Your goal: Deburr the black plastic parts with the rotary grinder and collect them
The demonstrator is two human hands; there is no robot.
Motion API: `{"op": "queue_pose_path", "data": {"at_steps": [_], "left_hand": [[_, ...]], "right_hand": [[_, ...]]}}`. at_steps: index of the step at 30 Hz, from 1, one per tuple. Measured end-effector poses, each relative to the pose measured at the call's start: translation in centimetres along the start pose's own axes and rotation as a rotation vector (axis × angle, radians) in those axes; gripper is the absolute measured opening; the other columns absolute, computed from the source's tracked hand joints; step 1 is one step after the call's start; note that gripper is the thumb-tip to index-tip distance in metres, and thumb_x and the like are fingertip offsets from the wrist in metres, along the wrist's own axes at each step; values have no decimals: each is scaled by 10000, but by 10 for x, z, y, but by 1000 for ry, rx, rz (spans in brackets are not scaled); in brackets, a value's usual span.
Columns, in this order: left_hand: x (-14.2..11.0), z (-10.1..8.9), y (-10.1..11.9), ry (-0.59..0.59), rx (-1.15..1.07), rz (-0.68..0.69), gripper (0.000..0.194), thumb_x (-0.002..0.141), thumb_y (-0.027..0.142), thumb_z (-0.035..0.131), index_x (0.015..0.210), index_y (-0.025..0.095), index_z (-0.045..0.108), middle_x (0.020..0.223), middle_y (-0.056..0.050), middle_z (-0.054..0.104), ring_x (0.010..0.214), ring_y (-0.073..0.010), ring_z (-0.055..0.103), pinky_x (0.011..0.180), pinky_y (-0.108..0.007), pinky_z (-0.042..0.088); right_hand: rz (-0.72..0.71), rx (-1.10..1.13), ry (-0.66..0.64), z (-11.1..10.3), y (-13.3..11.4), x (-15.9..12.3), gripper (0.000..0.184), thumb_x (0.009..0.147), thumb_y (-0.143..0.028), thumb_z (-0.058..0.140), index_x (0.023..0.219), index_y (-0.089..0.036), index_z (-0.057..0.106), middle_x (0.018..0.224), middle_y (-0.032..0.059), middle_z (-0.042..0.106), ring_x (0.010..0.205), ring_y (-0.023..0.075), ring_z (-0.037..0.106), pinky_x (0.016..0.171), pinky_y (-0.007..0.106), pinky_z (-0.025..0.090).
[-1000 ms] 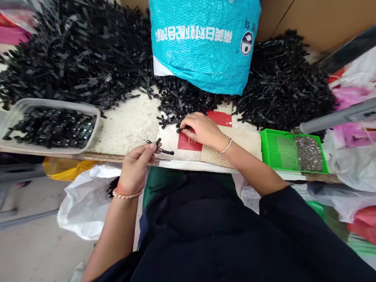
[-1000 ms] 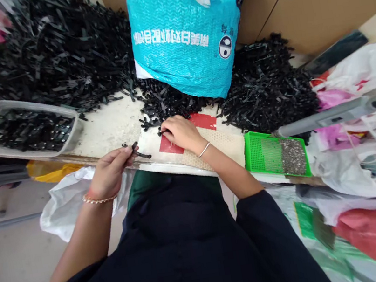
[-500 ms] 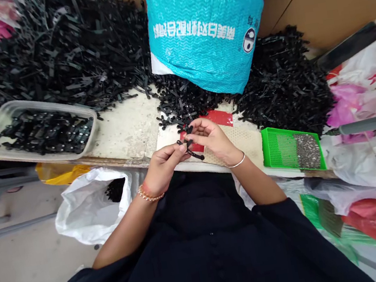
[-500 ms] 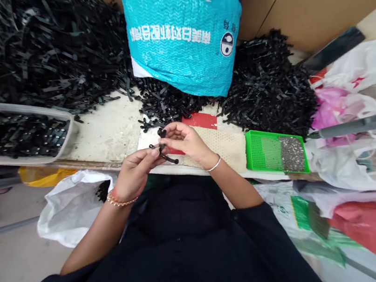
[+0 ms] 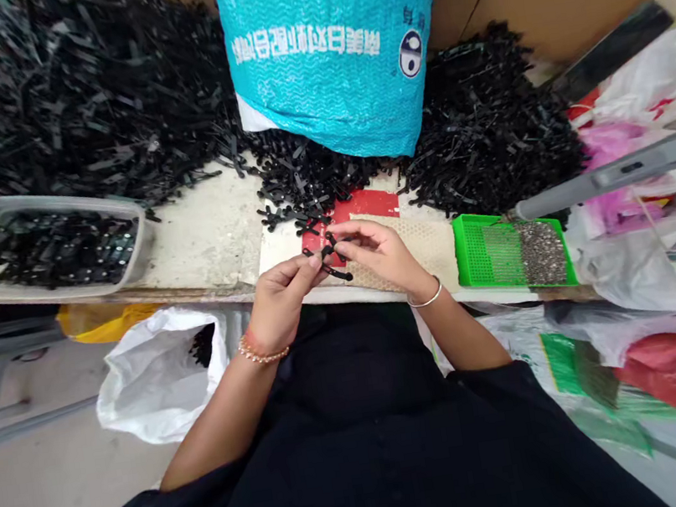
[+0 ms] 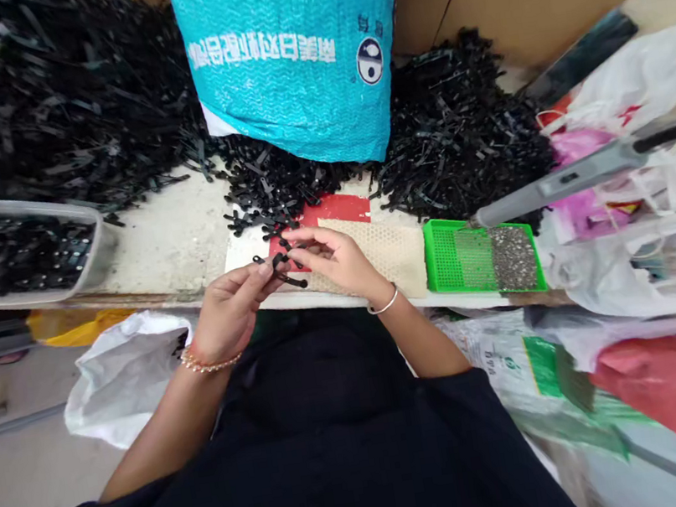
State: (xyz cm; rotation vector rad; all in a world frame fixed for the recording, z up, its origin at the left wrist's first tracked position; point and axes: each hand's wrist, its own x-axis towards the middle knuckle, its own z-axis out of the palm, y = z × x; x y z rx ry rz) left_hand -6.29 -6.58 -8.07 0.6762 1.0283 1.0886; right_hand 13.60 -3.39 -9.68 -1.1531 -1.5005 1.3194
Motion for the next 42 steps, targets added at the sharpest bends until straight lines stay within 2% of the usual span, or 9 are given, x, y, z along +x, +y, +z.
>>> {"op": "queue_pose_path", "data": {"at_steps": [4, 8, 14, 18, 23, 27, 29, 35, 42], "left_hand": [[-4, 7, -2, 24, -34, 12, 392, 681, 515, 987, 829, 177, 853, 930, -90, 840, 945, -240, 799, 1030, -424, 604], [-11, 17, -6, -40, -101, -33, 331, 680, 472, 999, 803, 203, 850, 970, -77, 845, 1009, -250, 797, 1001, -406, 616], [-12, 29, -13, -46, -181, -59, 333, 629, 457, 1025, 759, 209, 844, 889, -38, 831, 886, -186, 781, 968, -350, 621], [-5, 29, -14, -58, -117, -95, 368, 627, 471, 1022, 808, 191, 866, 907, -69, 839, 886, -198, 783, 961, -357, 628], [0, 27, -10, -65, -69, -144, 379, 613, 487, 1024, 775, 185, 863, 930, -90, 846, 877, -201, 787, 927, -351, 646], [-1, 24, -3, -152, 24, -185, 385, 625, 505, 1017, 784, 187, 869, 935, -101, 848, 865, -204, 789, 896, -341, 649], [-1, 22, -2, -227, 96, -200, 386, 654, 524, 1000, 792, 186, 873, 936, -107, 848, 873, -209, 789, 894, -339, 645], [1, 15, -10, -373, 276, -165, 394, 738, 573, 936, 848, 199, 882, 912, -99, 848, 837, -213, 779, 880, -348, 623], [-1, 13, -7, -373, 375, -67, 378, 826, 571, 875, 795, 194, 857, 1027, -110, 847, 1157, -281, 752, 983, -342, 602]], "right_hand": [[-74, -41, 76, -5, -1, -8, 280, 950, -452, 759, 1103, -222, 806, 1063, 56, 820, 892, 152, 756, 837, 314, 656], [-442, -337, 189, -8, 1, -17, 163, 1009, -297, 694, 1109, -253, 815, 1123, 60, 823, 1032, 184, 774, 957, 359, 644], [-633, -612, 57, -11, 13, -30, 182, 990, -304, 692, 1148, -253, 768, 1346, 110, 762, 1215, 260, 734, 1040, 497, 617], [-479, -458, -1, -16, 11, -44, 204, 967, -220, 678, 1160, -264, 725, 1374, 99, 752, 1257, 244, 727, 1093, 492, 591], [-122, 176, -93, -34, 10, -51, 314, 916, -267, 783, 1196, -259, 641, 1409, 94, 732, 1258, 196, 731, 1094, 386, 596], [118, 542, -28, -45, 10, -38, 295, 889, -434, 827, 1096, -248, 727, 1205, 37, 804, 965, 113, 771, 877, 239, 638], [210, 541, -22, -44, 8, -31, 326, 894, -438, 830, 1157, -258, 762, 1111, 10, 810, 855, 73, 738, 796, 186, 613], [292, 419, -303, -36, 4, -26, 368, 832, -363, 898, 1151, -215, 788, 984, 19, 801, 836, 100, 733, 783, 222, 608], [215, 389, -19, -43, 4, -28, 346, 746, -365, 954, 997, -196, 784, 975, 16, 782, 832, 101, 712, 762, 223, 608]]}}
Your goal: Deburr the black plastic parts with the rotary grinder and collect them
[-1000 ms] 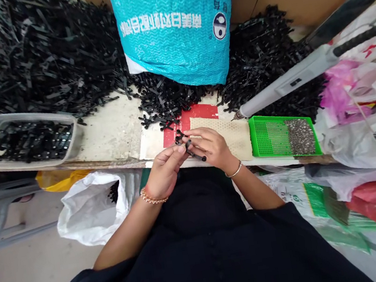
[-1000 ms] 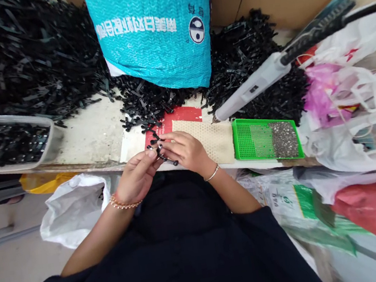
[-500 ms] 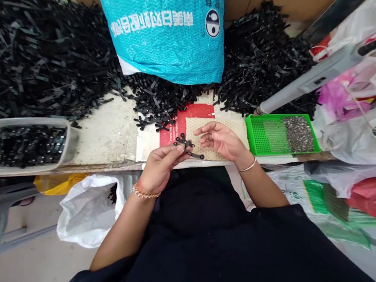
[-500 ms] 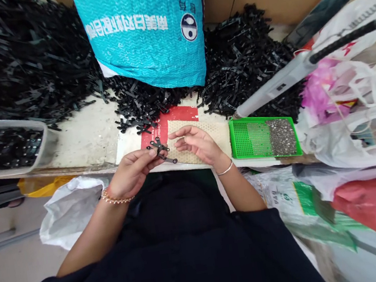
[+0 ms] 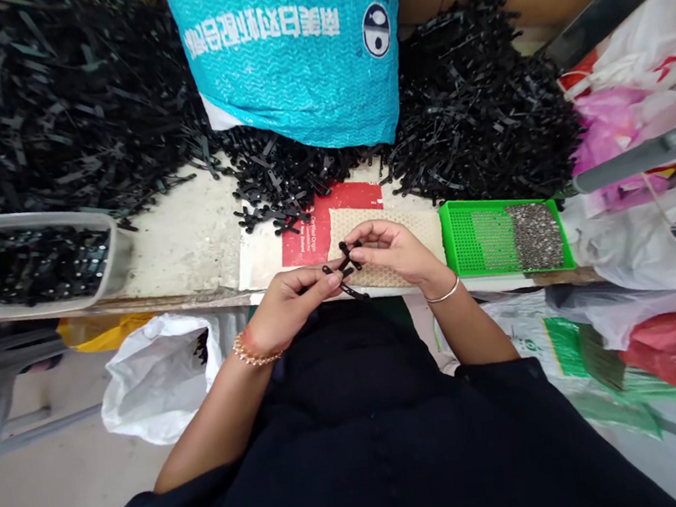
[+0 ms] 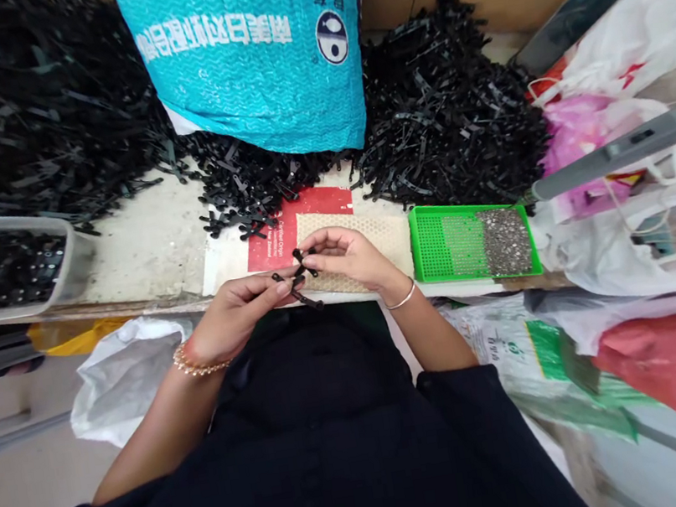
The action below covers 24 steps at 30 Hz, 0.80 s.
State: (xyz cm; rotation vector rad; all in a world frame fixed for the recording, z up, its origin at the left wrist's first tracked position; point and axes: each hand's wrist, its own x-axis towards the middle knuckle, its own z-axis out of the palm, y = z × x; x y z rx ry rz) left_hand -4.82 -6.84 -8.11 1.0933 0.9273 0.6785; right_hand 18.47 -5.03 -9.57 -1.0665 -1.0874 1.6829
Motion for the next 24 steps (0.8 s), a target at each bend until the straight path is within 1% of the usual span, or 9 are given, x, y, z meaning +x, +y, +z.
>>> {"op": "queue_pose_path", "data": {"at_steps": [1, 2, 5, 7, 11, 15, 18, 21, 24], "left_hand": [[-1, 1, 2, -11, -10, -16, 374, 824, 567, 878, 802, 193, 856, 1060, -113, 846, 1189, -294, 743, 976, -347, 614], [-2, 1, 3, -25, -21, -48, 376, 816, 567, 883, 822, 192, 860, 1067, -116, 844, 1167, -298, 754, 947, -353, 633], [-3, 4, 8, -73, -77, -166, 414, 777, 583, 907, 878, 182, 874, 969, -131, 846, 901, -258, 808, 796, -342, 679], [-2, 5, 10, -119, -141, -220, 415, 763, 571, 922, 881, 175, 877, 968, -157, 845, 798, -237, 812, 717, -311, 681], [0, 6, 13, -183, -238, -266, 380, 766, 519, 935, 884, 163, 876, 1048, -197, 838, 797, -251, 827, 657, -281, 674], [3, 6, 12, -203, -264, -300, 391, 754, 513, 947, 884, 152, 877, 928, -192, 839, 737, -236, 822, 648, -257, 667], [6, 6, 11, -207, -275, -312, 382, 735, 515, 959, 831, 157, 868, 838, -173, 830, 700, -234, 815, 630, -259, 666], [8, 6, 10, -212, -283, -321, 380, 710, 517, 973, 771, 162, 851, 803, -160, 824, 676, -232, 809, 610, -261, 664], [10, 5, 11, -210, -268, -334, 401, 691, 524, 984, 767, 155, 847, 797, -159, 822, 666, -227, 806, 608, -257, 663]], "right_hand": [[-2, 15, 40, 0, -1, 0, 360, 736, -374, 959, 996, -198, 782, 959, 9, 775, 800, 92, 695, 725, 210, 599], [5, 29, 61, 0, -2, 1, 375, 729, -383, 960, 1001, -200, 780, 945, 3, 769, 769, 85, 677, 690, 201, 589], [39, 55, 46, 4, -5, 2, 383, 720, -379, 963, 1005, -203, 776, 931, -4, 761, 730, 74, 651, 641, 186, 571], [60, 71, 1, 8, -6, 2, 366, 722, -357, 963, 997, -203, 776, 931, -3, 763, 738, 75, 661, 642, 182, 573], [65, 113, -38, 13, -7, 2, 342, 727, -322, 962, 986, -198, 777, 916, -6, 769, 745, 73, 681, 665, 178, 587], [80, 150, -44, 13, -6, 2, 355, 725, -321, 965, 989, -194, 764, 895, -16, 761, 698, 62, 661, 656, 179, 588], [84, 165, -58, 11, -6, 1, 356, 736, -328, 959, 994, -195, 754, 898, -20, 754, 708, 60, 664, 663, 176, 584], [89, 168, -78, 9, -4, 2, 361, 748, -343, 953, 998, -193, 739, 920, -17, 753, 700, 58, 650, 654, 179, 576], [94, 165, -99, 8, -3, 3, 372, 766, -364, 942, 1018, -190, 731, 918, -16, 749, 667, 50, 623, 633, 180, 564]]}}
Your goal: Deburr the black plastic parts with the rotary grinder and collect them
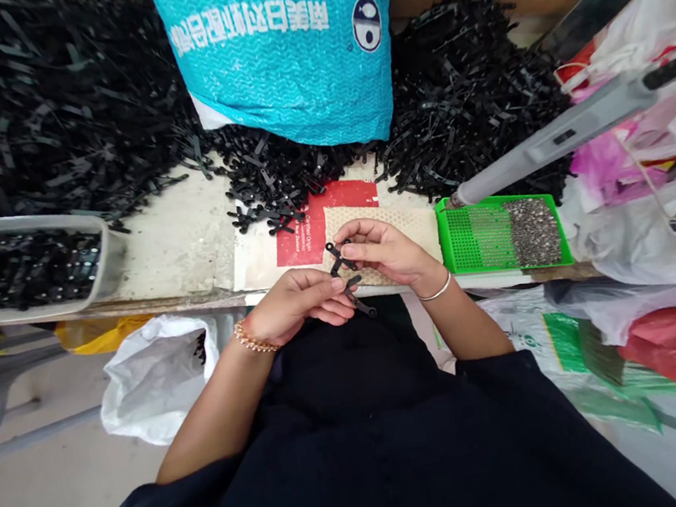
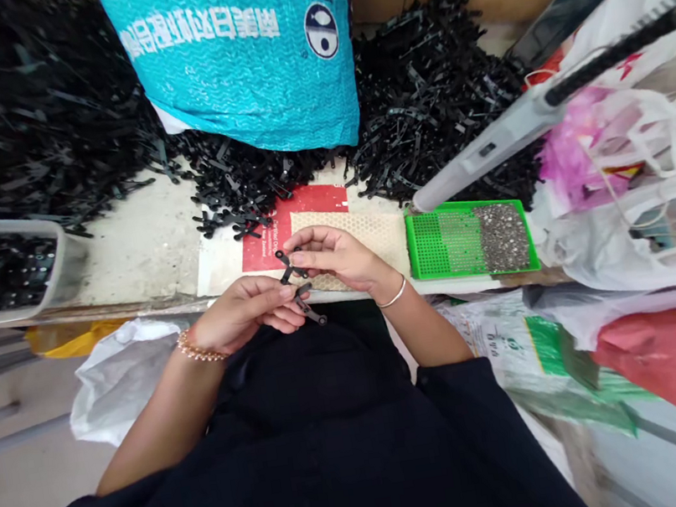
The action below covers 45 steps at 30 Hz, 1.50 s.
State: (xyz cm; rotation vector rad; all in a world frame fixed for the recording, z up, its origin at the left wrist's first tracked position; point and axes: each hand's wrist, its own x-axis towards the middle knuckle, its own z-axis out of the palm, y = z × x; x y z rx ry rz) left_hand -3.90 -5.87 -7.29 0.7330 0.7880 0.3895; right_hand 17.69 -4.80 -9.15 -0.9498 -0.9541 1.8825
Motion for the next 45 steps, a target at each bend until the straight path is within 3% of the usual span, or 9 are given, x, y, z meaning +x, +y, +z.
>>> {"op": "queue_pose_path", "data": {"at_steps": [4, 10, 20, 25, 30, 32, 35, 38, 45], "left_hand": [[1, 0, 1, 55, 47, 39, 423, 703, 550, 972, 782, 152, 851, 805, -159, 824, 674, -223, 803, 638, -271, 670], [2, -3, 0, 132, 92, 106, 436, 713, 570, 958, 776, 154, 843, 813, -157, 824, 674, -215, 795, 646, -270, 660], [3, -1, 0, 170, 61, 125, 453, 689, 570, 971, 755, 146, 824, 748, -136, 804, 617, -189, 767, 600, -244, 632], [7, 2, 0, 364, -30, 201, 470, 558, 450, 1054, 773, 130, 786, 722, -72, 783, 605, -162, 749, 611, -234, 627], [19, 8, -2, 510, -182, 306, 653, 479, 312, 1084, 1003, 152, 730, 682, 12, 755, 602, -146, 733, 643, -243, 620], [24, 12, -3, 506, -227, 300, 628, 497, 279, 1075, 1014, 151, 742, 668, 30, 739, 608, -125, 722, 656, -220, 606], [32, 16, -6, 434, -304, 185, 450, 531, 258, 1057, 844, 136, 758, 701, 13, 744, 619, -89, 703, 663, -183, 590], [40, 22, -10, 355, -364, 84, 389, 552, 283, 1051, 745, 133, 749, 718, 6, 742, 639, -71, 690, 695, -170, 590], [57, 40, -17, 300, -297, 144, 411, 575, 331, 1044, 692, 146, 696, 738, 1, 732, 691, -98, 687, 734, -205, 573]], "right_hand": [[-16, -22, 36, 0, -2, 0, 378, 744, -361, 953, 1003, -191, 736, 945, -7, 752, 715, 65, 647, 660, 190, 585], [-106, -150, 6, -4, -7, -4, 415, 715, -283, 971, 1059, -212, 750, 1057, 13, 761, 988, 119, 718, 861, 228, 621], [-151, -190, 69, -3, -1, 0, 384, 739, -352, 952, 1032, -210, 750, 1071, 20, 762, 972, 121, 715, 890, 249, 617], [-175, -183, 157, 2, 5, -1, 421, 710, -431, 965, 1006, -219, 755, 1085, 30, 779, 982, 143, 731, 928, 295, 636], [-215, -168, 257, 12, 20, -9, 395, 750, -508, 928, 990, -229, 787, 1062, 40, 805, 964, 161, 743, 978, 363, 644], [-262, -185, 304, 16, 27, -14, 380, 763, -529, 912, 979, -237, 797, 1059, 45, 811, 987, 176, 747, 992, 384, 645], [-377, -265, 396, 18, 35, -24, 320, 819, -510, 872, 1001, -254, 810, 1089, 53, 806, 1035, 191, 745, 999, 394, 643], [-493, -436, 446, 14, 39, -35, 224, 909, -440, 797, 1051, -268, 818, 1112, 58, 799, 1053, 191, 738, 1004, 396, 632], [-616, -803, 566, 3, 48, -53, 221, 1004, -378, 676, 1198, -298, 747, 1255, 63, 776, 1204, 210, 711, 1063, 443, 603]]}}
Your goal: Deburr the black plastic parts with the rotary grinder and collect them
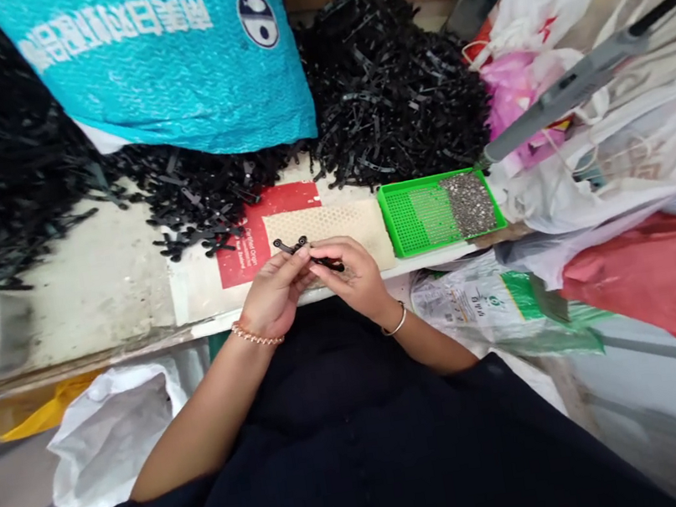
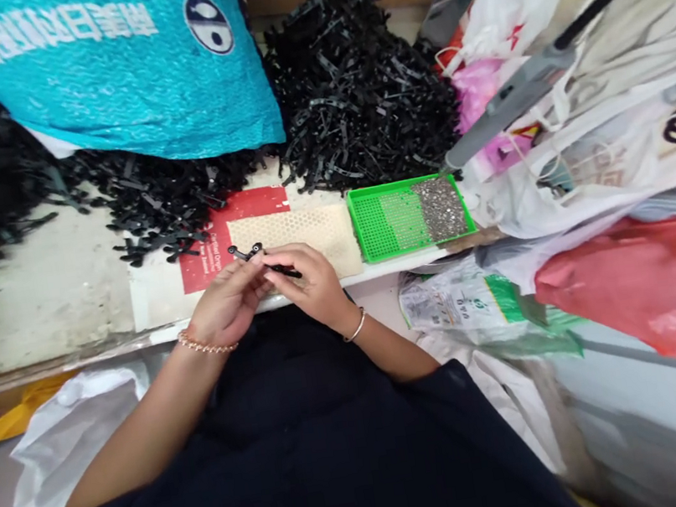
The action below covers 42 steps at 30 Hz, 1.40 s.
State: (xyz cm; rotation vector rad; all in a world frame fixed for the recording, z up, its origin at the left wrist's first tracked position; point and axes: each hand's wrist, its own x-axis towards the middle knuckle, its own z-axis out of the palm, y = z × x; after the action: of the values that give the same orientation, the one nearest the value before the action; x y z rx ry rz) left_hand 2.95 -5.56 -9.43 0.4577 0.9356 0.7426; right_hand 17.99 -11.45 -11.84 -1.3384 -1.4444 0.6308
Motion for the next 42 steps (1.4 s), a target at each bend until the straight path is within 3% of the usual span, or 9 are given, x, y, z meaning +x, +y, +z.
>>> {"op": "queue_pose_path", "data": {"at_steps": [7, 11, 13, 15, 18, 21, 32, 37, 42], "left_hand": [[5, 21, 0, 26, 80, 41, 443, 621, 332, 1028, 715, 163, 629, 767, -6, 756, 693, -129, 725, 767, -257, 610], [18, 35, 10, 66, 148, 44, 372, 726, 276, 972, 718, 164, 617, 753, -1, 758, 628, -113, 715, 779, -278, 647], [27, 45, 13, 60, 193, 34, 291, 763, 234, 940, 747, 153, 661, 754, -7, 762, 607, -101, 705, 739, -250, 643], [35, 56, 13, 37, 239, 16, 237, 782, 195, 919, 760, 141, 690, 762, -19, 769, 610, -102, 710, 699, -227, 636], [43, 71, 10, 10, 284, -12, 245, 783, 156, 911, 712, 129, 679, 737, -30, 759, 607, -107, 712, 657, -214, 626], [45, 78, 9, -17, 278, -23, 272, 778, 151, 918, 681, 125, 665, 709, -26, 742, 603, -104, 709, 651, -212, 624], [32, 83, 14, -77, 224, 178, 393, 678, 398, 1008, 797, 153, 725, 815, -41, 796, 724, -155, 773, 747, -262, 654], [29, 94, 9, -118, 230, 295, 428, 656, 440, 1015, 833, 163, 739, 867, -55, 812, 814, -202, 804, 773, -297, 662], [26, 95, 7, -147, 213, 407, 425, 640, 444, 1023, 816, 178, 742, 883, -48, 816, 807, -189, 791, 761, -298, 659]], "right_hand": [[-215, -365, 84, -24, 4, -16, 415, 1027, -369, 633, 1437, -311, 600, 1466, 92, 664, 1351, 252, 648, 1176, 495, 539], [-274, -584, 638, -67, 7, 3, 814, 978, -539, 660, 1652, -327, 256, 1685, 148, 326, 1557, 345, 429, 1204, 613, 493], [-194, -537, 738, -84, 9, 29, 926, 991, -580, 623, 1685, -308, 74, 1719, 174, 228, 1581, 346, 393, 1228, 623, 463], [-107, -405, 581, -89, 12, 60, 916, 1013, -537, 620, 1679, -309, 33, 1688, 174, 327, 1532, 308, 474, 1233, 574, 477], [-88, -185, 299, -82, 15, 98, 747, 1040, -524, 589, 1626, -274, 197, 1482, 142, 602, 1254, 220, 688, 1160, 446, 560], [-114, -86, 146, -76, 12, 113, 679, 1031, -569, 589, 1565, -239, 330, 1202, 68, 736, 1070, 189, 737, 1107, 418, 593], [99, 163, 108, -113, -3, 60, 491, 849, -566, 834, 1183, -245, 671, 936, 0, 725, 672, 108, 612, 733, 302, 630], [166, 158, 66, -108, -9, 48, 562, 742, -575, 912, 1134, -240, 687, 893, -14, 720, 702, 124, 648, 743, 313, 627], [143, 115, 90, -107, -15, 51, 366, 792, -514, 888, 893, -228, 683, 866, -2, 715, 767, 150, 674, 865, 369, 626]]}}
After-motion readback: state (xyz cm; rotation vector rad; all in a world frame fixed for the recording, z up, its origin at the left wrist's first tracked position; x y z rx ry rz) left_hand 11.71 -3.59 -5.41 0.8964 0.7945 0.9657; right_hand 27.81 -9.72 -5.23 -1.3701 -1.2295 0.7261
